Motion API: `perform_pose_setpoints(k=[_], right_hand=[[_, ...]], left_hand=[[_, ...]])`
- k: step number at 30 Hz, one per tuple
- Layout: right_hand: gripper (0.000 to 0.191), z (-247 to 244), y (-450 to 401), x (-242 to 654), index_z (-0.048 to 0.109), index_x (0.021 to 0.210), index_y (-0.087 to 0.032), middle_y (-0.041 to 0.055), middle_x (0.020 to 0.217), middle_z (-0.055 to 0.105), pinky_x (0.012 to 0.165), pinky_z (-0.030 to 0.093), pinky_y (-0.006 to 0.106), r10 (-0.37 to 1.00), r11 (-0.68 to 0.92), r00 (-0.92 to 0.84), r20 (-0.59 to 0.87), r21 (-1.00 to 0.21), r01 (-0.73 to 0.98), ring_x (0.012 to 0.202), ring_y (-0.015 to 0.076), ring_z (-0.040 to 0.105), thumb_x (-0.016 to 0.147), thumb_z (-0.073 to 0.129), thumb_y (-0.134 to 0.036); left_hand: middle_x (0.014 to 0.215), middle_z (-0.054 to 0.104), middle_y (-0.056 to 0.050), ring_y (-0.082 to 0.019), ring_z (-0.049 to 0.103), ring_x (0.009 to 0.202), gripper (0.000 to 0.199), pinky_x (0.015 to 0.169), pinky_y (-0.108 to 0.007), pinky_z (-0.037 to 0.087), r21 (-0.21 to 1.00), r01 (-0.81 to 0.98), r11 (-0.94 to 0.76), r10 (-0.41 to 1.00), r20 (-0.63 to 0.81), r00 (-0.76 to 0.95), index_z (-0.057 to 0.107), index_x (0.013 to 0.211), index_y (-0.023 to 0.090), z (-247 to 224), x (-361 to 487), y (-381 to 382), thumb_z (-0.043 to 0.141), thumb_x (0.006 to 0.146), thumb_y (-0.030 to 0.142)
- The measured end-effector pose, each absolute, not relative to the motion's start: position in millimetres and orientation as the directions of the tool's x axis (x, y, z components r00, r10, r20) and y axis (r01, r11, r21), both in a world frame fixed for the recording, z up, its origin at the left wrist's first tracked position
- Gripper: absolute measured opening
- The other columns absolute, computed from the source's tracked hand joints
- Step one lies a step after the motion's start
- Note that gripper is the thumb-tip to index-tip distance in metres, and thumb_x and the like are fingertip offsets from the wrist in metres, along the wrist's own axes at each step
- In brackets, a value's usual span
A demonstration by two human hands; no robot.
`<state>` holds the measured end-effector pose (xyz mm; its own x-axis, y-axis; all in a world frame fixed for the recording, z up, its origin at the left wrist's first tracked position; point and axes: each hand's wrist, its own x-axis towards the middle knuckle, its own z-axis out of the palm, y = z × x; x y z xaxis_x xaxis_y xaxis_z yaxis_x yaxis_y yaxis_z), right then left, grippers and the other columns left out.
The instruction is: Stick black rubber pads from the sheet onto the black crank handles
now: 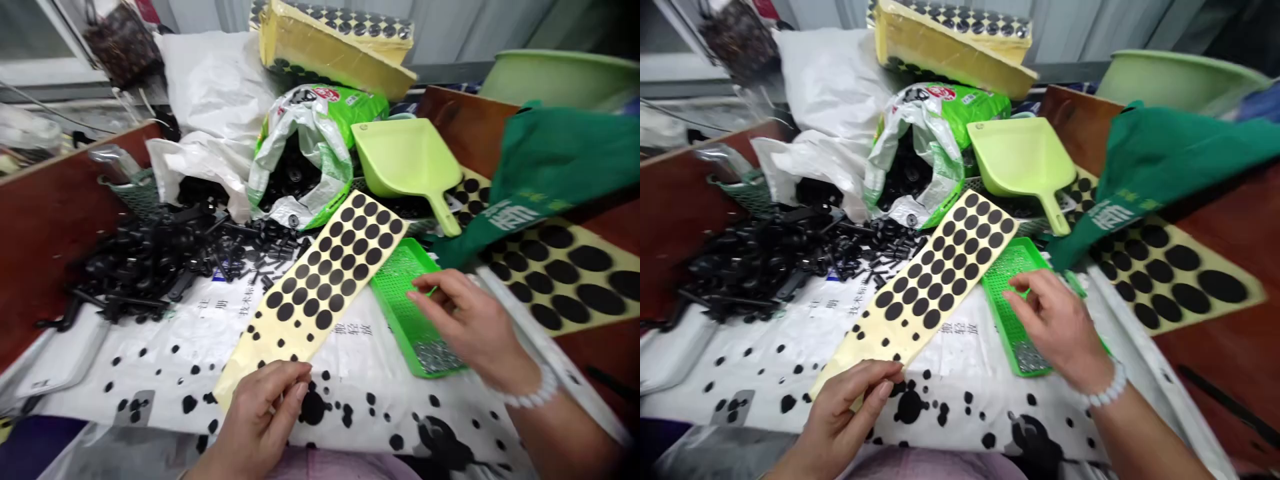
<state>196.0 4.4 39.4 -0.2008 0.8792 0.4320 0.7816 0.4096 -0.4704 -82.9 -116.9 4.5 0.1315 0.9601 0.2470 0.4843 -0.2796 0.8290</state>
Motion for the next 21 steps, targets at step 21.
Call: perform_pose_setpoints(k=[21], right_hand=[[0.019, -17.6, -47.2, 134.9, 0.051, 0.077, -0.023, -0.0013, 0.063, 0.052, 0.049, 0.045, 0.025, 0.934, 0.294, -0.306, 0.185, -0.883, 0.365, 0.055, 0.0151, 0.053, 0.09, 0.046, -0.037]], left_hand=[[0.086, 0.069, -0.007, -0.023, 0.06, 0.071, 0.039, 0.065, -0.032, 0.046, 0.731, 0.656, 0.191, 0.971, -0.04, -0.237, 0.068, 0.099, 0.02, 8.8, -147.6, -47.0, 0.068, 0.067, 0.043]])
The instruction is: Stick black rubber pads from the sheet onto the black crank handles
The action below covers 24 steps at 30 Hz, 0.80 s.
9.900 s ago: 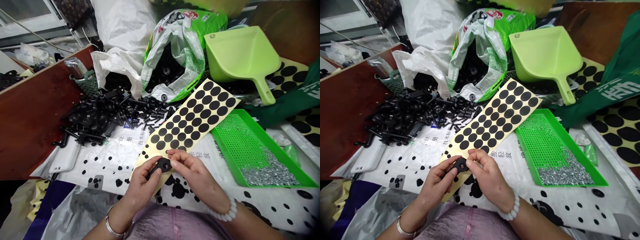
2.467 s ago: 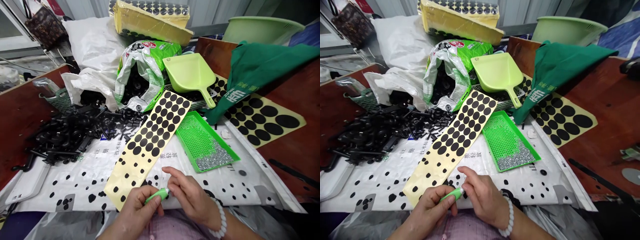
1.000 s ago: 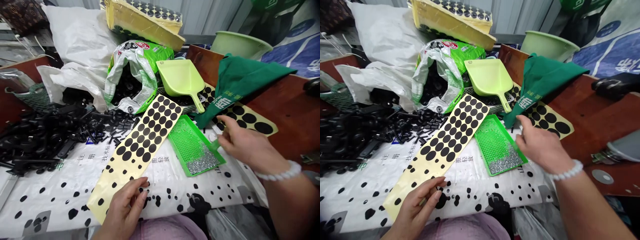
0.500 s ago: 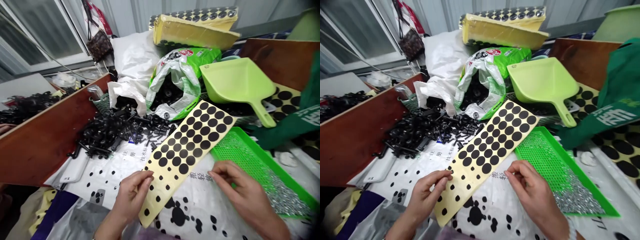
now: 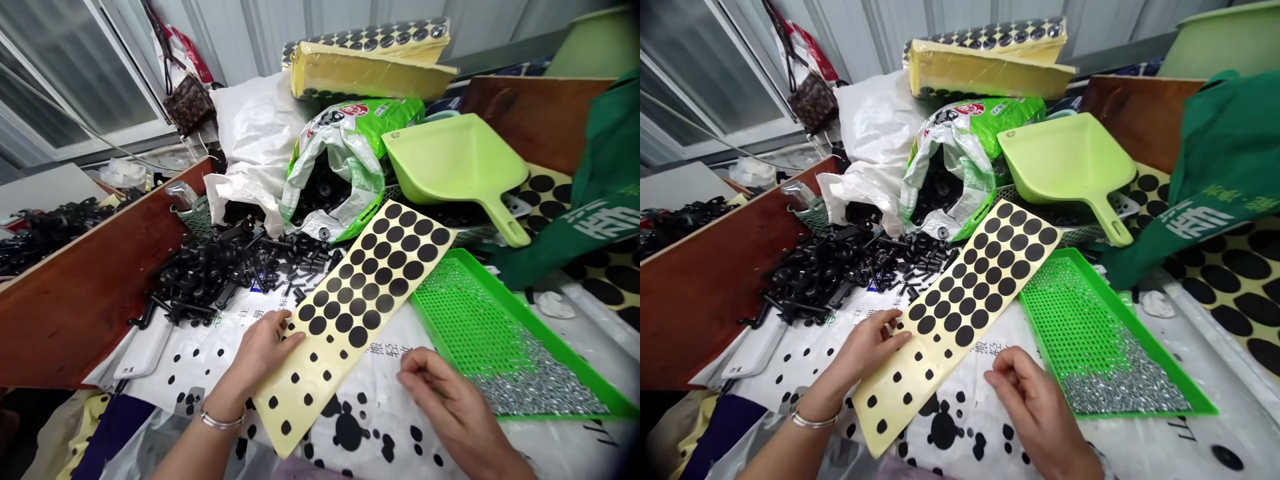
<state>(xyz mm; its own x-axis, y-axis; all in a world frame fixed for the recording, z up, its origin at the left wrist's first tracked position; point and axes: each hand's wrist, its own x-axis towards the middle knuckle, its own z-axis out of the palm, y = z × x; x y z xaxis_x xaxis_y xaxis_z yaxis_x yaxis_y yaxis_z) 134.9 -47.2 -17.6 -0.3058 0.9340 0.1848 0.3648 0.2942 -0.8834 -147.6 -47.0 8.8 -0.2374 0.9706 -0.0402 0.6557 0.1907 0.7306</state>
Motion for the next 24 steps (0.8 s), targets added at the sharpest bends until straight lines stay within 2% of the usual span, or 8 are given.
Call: perform_pose_setpoints(k=[2, 6, 9, 11, 13, 16, 20, 24], right_hand=[[0.018, -19.5, -50.0, 130.5, 0.05, 0.078, -0.023, -0.0012, 0.065, 0.052, 0.051, 0.044, 0.026, 0.929, 0.263, -0.344, 0.138, -0.9, 0.349, 0.057, 0.0149, 0.052, 0.089, 0.049, -0.037], [0.023, -10.3, -53.1, 122.4, 0.05, 0.072, -0.022, -0.002, 0.061, 0.049, 0.05, 0.04, 0.026, 0.921, 0.225, -0.374, 0.106, -0.93, 0.29, 0.054, 0.0137, 0.047, 0.09, 0.047, -0.037], [0.024, 1.7, -51.4, 115.8, 0.051, 0.072, -0.022, -0.0023, 0.06, 0.048, 0.05, 0.039, 0.026, 0.928, 0.168, -0.366, 0.076, -0.959, 0.227, 0.054, 0.013, 0.046, 0.091, 0.045, -0.036], [0.019, 7.6, -48.0, 110.6, 0.053, 0.076, -0.021, -0.0021, 0.063, 0.05, 0.052, 0.04, 0.025, 0.935, 0.117, -0.351, 0.055, -0.98, 0.159, 0.056, 0.0126, 0.047, 0.089, 0.047, -0.034], [0.013, 12.0, -43.8, 105.4, 0.053, 0.079, -0.02, -0.0021, 0.066, 0.051, 0.052, 0.04, 0.024, 0.941, 0.058, -0.337, 0.024, -0.994, 0.091, 0.058, 0.0119, 0.048, 0.086, 0.051, -0.031], [0.014, 19.3, -38.9, 99.6, 0.051, 0.075, -0.02, -0.0039, 0.062, 0.048, 0.048, 0.038, 0.022, 0.944, 0.018, -0.331, -0.003, -0.998, 0.062, 0.054, 0.01, 0.045, 0.084, 0.054, -0.03], [0.022, 26.7, -35.9, 96.6, 0.05, 0.07, -0.019, -0.0041, 0.06, 0.046, 0.049, 0.038, 0.022, 0.931, 0.113, -0.359, 0.066, -0.987, 0.112, 0.053, 0.0096, 0.044, 0.087, 0.048, -0.033], [0.012, 16.0, -31.8, 94.0, 0.052, 0.077, -0.019, -0.0037, 0.064, 0.049, 0.049, 0.039, 0.022, 0.92, 0.119, -0.389, 0.051, -0.981, 0.153, 0.055, 0.0099, 0.046, 0.085, 0.051, -0.029]], left_hand=[[0.084, 0.069, -0.008, -0.026, 0.062, 0.075, 0.04, 0.066, -0.033, 0.047, 0.76, 0.616, 0.207, 0.973, -0.097, -0.207, 0.067, 0.098, 0.018, 7.0, -134.9, -43.7, 0.07, 0.065, 0.041], [0.093, 0.071, -0.011, -0.024, 0.067, 0.076, 0.035, 0.066, -0.034, 0.052, 0.875, 0.426, 0.229, 0.973, -0.221, -0.071, 0.061, 0.102, 0.015, 7.0, -110.2, -48.3, 0.06, 0.077, 0.038], [0.1, 0.07, -0.012, -0.023, 0.068, 0.079, 0.037, 0.071, -0.036, 0.053, 0.946, -0.032, 0.322, 0.946, -0.32, 0.054, 0.052, 0.112, 0.014, 9.6, -91.3, -59.6, 0.059, 0.08, 0.032], [0.098, 0.071, -0.012, -0.023, 0.069, 0.08, 0.037, 0.074, -0.036, 0.053, 0.87, -0.323, 0.373, 0.927, -0.365, 0.088, 0.051, 0.112, 0.014, 10.9, -80.5, -66.7, 0.063, 0.078, 0.025], [0.095, 0.072, -0.01, -0.023, 0.069, 0.081, 0.035, 0.075, -0.036, 0.053, 0.796, -0.469, 0.382, 0.918, -0.384, 0.095, 0.054, 0.108, 0.015, 11.6, -71.9, -71.8, 0.065, 0.075, 0.019], [0.095, 0.072, -0.011, -0.024, 0.068, 0.083, 0.032, 0.078, -0.036, 0.052, 0.725, -0.585, 0.363, 0.922, -0.372, 0.111, 0.056, 0.105, 0.014, 11.5, -61.8, -76.3, 0.064, 0.075, 0.016], [0.093, 0.072, -0.009, -0.023, 0.068, 0.085, 0.03, 0.079, -0.034, 0.051, 0.712, -0.622, 0.324, 0.938, -0.329, 0.112, 0.058, 0.103, 0.014, 5.4, -47.5, -83.5, 0.063, 0.074, 0.009], [0.088, 0.072, -0.007, -0.021, 0.068, 0.082, 0.032, 0.076, -0.032, 0.051, 0.693, -0.62, 0.367, 0.927, -0.326, 0.184, 0.059, 0.102, 0.015, -4.9, -37.8, -91.6, 0.062, 0.072, 0.005]])
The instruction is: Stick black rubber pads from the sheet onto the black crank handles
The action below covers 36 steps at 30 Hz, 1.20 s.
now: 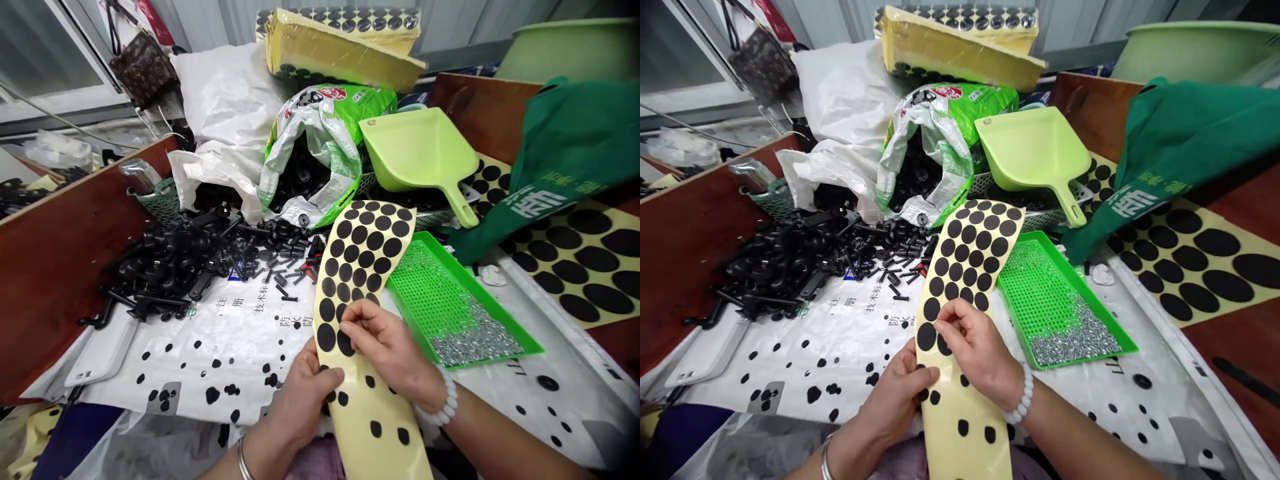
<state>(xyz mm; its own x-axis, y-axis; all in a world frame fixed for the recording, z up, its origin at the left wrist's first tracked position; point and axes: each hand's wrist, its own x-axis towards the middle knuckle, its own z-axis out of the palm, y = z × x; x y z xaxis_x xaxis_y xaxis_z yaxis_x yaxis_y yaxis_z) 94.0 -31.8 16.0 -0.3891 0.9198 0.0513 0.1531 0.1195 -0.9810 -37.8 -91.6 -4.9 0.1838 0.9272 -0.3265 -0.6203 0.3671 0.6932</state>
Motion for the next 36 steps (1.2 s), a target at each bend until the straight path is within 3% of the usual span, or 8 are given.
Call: perform_pose_setpoints(k=[6, 10, 17, 25, 28, 30, 36], right_hand=[[0.015, -11.3, -30.8, 89.1, 0.057, 0.079, -0.019, -0.0031, 0.06, 0.052, 0.047, 0.041, 0.021, 0.916, 0.129, -0.4, 0.03, -0.967, 0.221, 0.051, 0.01, 0.049, 0.088, 0.046, -0.026], [0.015, -17.1, -32.8, 87.6, 0.061, 0.086, -0.019, 0.0007, 0.073, 0.06, 0.056, 0.047, 0.024, 0.923, 0.223, -0.368, 0.116, -0.938, 0.265, 0.062, 0.0123, 0.056, 0.088, 0.047, -0.023], [0.015, -18.5, -37.2, 86.0, 0.064, 0.094, -0.017, 0.0061, 0.086, 0.059, 0.071, 0.048, 0.032, 0.892, 0.41, -0.355, 0.279, -0.831, 0.377, 0.08, 0.0181, 0.058, 0.086, 0.051, -0.017], [0.011, -16.3, -41.1, 86.2, 0.06, 0.083, -0.016, 0.0041, 0.078, 0.058, 0.063, 0.048, 0.028, 0.851, 0.514, -0.387, 0.356, -0.714, 0.475, 0.072, 0.0161, 0.057, 0.086, 0.05, -0.011], [0.012, -15.9, -42.0, 86.5, 0.057, 0.079, -0.015, 0.0037, 0.075, 0.057, 0.059, 0.046, 0.026, 0.824, 0.562, -0.411, 0.39, -0.649, 0.512, 0.067, 0.0152, 0.056, 0.087, 0.049, -0.011], [0.015, -17.1, -43.9, 85.8, 0.058, 0.079, -0.014, 0.0052, 0.076, 0.058, 0.058, 0.046, 0.027, 0.79, 0.612, -0.439, 0.428, -0.585, 0.532, 0.067, 0.0156, 0.056, 0.088, 0.046, -0.012], [0.027, -22.8, -58.1, 84.2, 0.061, 0.078, -0.014, 0.0065, 0.069, 0.058, 0.055, 0.04, 0.029, 0.678, 0.727, -0.513, 0.527, -0.376, 0.575, 0.062, 0.0172, 0.053, 0.09, 0.038, -0.007]], left_hand=[[0.085, 0.072, -0.008, -0.02, 0.068, 0.077, 0.023, 0.07, -0.029, 0.051, 0.719, -0.598, 0.354, 0.92, -0.383, 0.085, 0.059, 0.1, 0.013, -9.4, -51.3, -82.4, 0.064, 0.078, 0.019], [0.081, 0.072, -0.007, -0.021, 0.068, 0.077, 0.023, 0.069, -0.03, 0.052, 0.755, -0.547, 0.361, 0.922, -0.378, 0.086, 0.06, 0.096, 0.014, -12.0, -54.3, -77.5, 0.067, 0.075, 0.017], [0.093, 0.072, -0.007, -0.02, 0.067, 0.083, 0.027, 0.073, -0.03, 0.051, 0.809, -0.493, 0.321, 0.943, -0.321, 0.088, 0.06, 0.103, 0.016, -18.6, -49.6, -82.6, 0.064, 0.077, 0.019], [0.085, 0.071, -0.005, -0.017, 0.065, 0.077, 0.024, 0.069, -0.027, 0.049, 0.833, -0.436, 0.34, 0.937, -0.34, 0.08, 0.062, 0.099, 0.015, -15.3, -50.2, -81.9, 0.066, 0.077, 0.022], [0.07, 0.067, -0.002, -0.012, 0.059, 0.062, 0.016, 0.062, -0.023, 0.047, 0.835, -0.42, 0.357, 0.928, -0.369, 0.054, 0.063, 0.084, 0.014, -13.3, -51.0, -79.9, 0.064, 0.08, 0.03], [0.061, 0.062, 0.0, -0.01, 0.056, 0.056, 0.021, 0.057, -0.021, 0.044, 0.831, -0.424, 0.36, 0.923, -0.382, 0.035, 0.061, 0.073, 0.014, -15.2, -51.8, -77.6, 0.063, 0.08, 0.034], [0.053, 0.058, 0.001, -0.009, 0.051, 0.048, 0.026, 0.051, -0.021, 0.041, 0.794, -0.434, 0.426, 0.89, -0.454, 0.044, 0.057, 0.065, 0.014, -25.8, -54.8, -71.4, 0.067, 0.076, 0.035]])
